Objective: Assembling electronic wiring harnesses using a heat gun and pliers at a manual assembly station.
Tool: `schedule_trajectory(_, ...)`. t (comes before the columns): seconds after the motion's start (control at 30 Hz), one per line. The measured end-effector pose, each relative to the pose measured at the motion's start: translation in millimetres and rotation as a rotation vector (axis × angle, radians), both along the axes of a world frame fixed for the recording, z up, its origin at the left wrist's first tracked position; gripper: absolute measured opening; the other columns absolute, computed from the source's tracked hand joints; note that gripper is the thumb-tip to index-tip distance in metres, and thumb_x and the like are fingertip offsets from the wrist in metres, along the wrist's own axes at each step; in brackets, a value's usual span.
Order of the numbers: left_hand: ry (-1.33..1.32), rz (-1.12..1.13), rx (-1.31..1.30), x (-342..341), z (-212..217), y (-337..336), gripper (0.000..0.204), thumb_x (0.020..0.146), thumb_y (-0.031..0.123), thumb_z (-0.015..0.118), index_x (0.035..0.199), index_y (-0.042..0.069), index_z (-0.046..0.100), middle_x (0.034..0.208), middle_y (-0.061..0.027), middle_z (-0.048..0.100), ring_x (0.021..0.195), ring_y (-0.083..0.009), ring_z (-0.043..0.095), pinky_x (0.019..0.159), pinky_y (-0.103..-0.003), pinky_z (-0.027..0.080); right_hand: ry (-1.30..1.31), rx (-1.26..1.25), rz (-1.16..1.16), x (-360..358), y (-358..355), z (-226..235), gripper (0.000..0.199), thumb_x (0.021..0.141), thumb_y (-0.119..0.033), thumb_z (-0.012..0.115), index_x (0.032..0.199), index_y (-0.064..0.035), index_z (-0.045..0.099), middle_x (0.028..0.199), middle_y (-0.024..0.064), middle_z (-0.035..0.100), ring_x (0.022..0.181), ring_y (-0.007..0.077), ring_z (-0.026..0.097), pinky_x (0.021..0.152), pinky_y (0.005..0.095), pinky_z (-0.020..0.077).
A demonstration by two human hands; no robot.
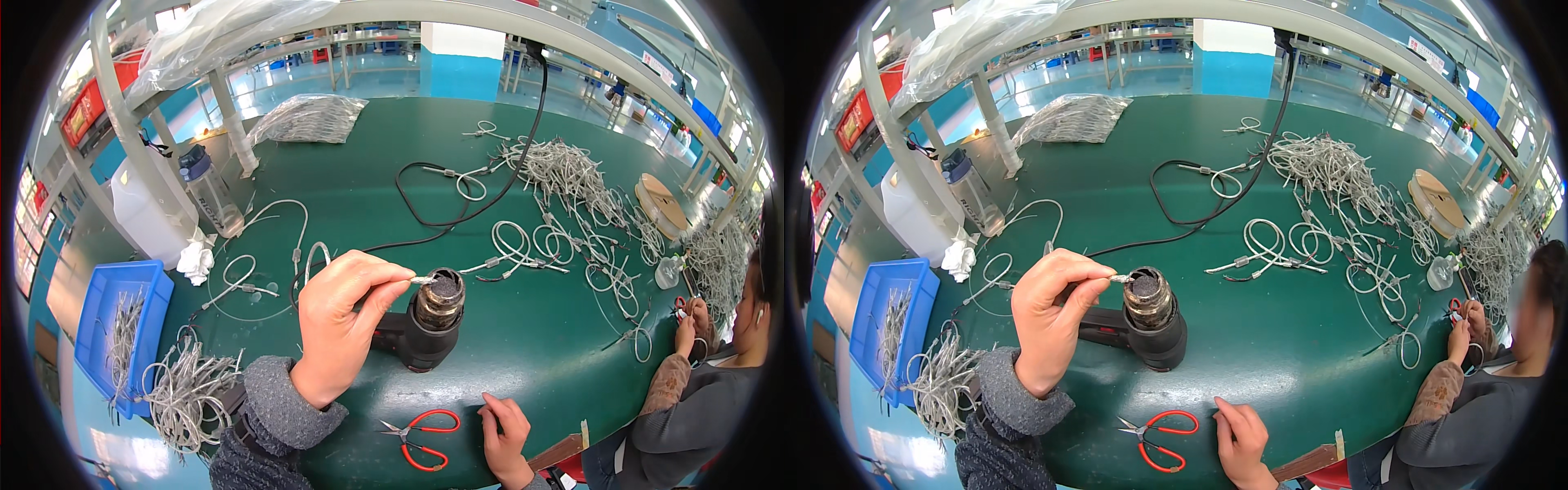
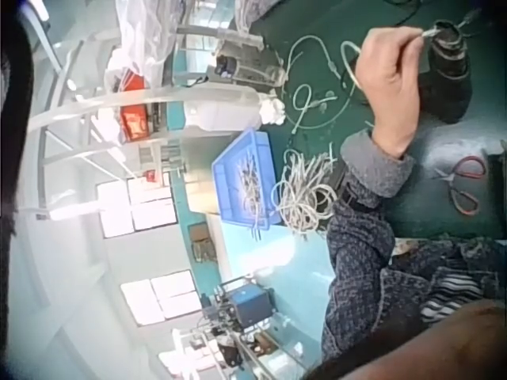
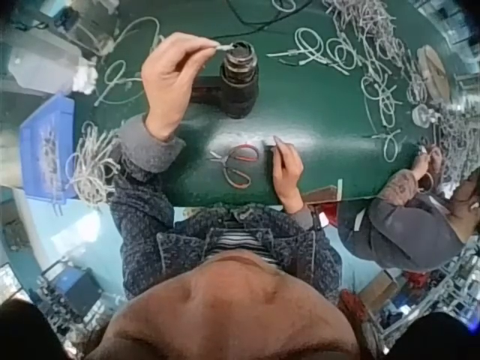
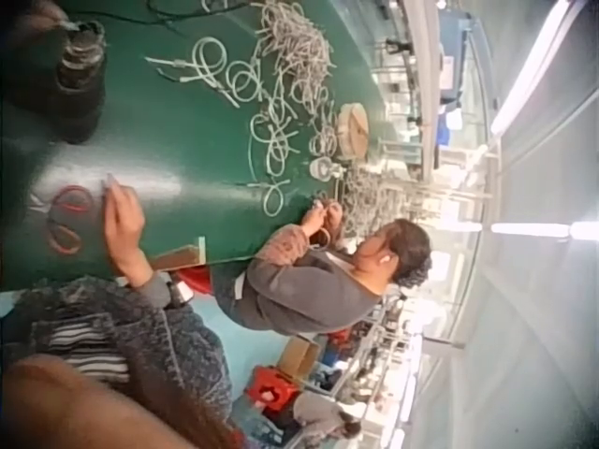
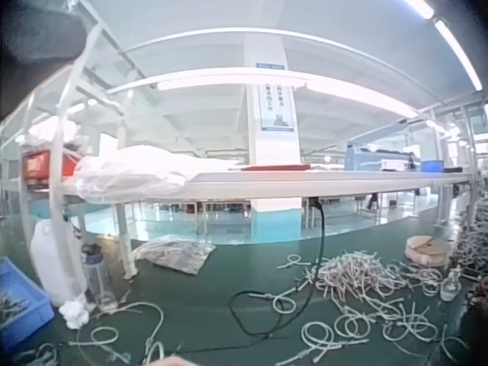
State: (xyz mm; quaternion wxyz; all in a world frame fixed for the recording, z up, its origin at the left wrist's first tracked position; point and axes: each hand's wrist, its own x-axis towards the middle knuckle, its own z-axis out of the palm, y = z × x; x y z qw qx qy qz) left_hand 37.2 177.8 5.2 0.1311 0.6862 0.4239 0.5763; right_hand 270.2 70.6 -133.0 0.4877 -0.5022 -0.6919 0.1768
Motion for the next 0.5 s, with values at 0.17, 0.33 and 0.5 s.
schedule_trajectory(0.17, 0.000, -0.002, -0.001, -0.4, -0.2, -0.1, 0.011, 0.077, -0.003, 0.067, 0.087, 0.000, 0.067, 0.080, -0.0082, 0.065, 0.073, -0.0195, 0.061, 0.062, -0.028, 0.047, -0.004, -0.010, -0.003, -0.5, -0.4, 0.4, 0.031, 0.077, 0.012, 0.058, 0.105, 0.0000, 0.064, 0.072, 0.0109, 0.060, 0.062, 0.0190, 0.057, 0.056, 0.0273, 0.0442)
schedule_trajectory(0.33, 0.011, 0.004, 0.001, -1.1, 0.6, 0.0, 0.010, 0.078, -0.003, 0.066, 0.088, 0.000, 0.067, 0.080, -0.0082, 0.064, 0.073, -0.0197, 0.060, 0.062, -0.028, 0.047, -0.009, 0.017, 0.015, -0.3, 1.0, 1.2, 0.029, 0.077, 0.011, 0.058, 0.103, 0.0005, 0.065, 0.072, 0.0111, 0.060, 0.061, 0.0192, 0.058, 0.055, 0.0273, 0.0447)
schedule_trajectory(0.5, 0.039, -0.013, 0.040, -2.5, -1.6, 2.2, 0.010, 0.081, -0.005, 0.064, 0.089, -0.001, 0.067, 0.082, -0.0059, 0.060, 0.065, -0.0107, 0.054, 0.056, -0.022, 0.042, -0.004, 0.013, 0.008, -0.8, 0.8, 1.2, 0.028, 0.078, 0.011, 0.058, 0.102, 0.0007, 0.065, 0.072, 0.0113, 0.060, 0.061, 0.0192, 0.058, 0.055, 0.0272, 0.0448)
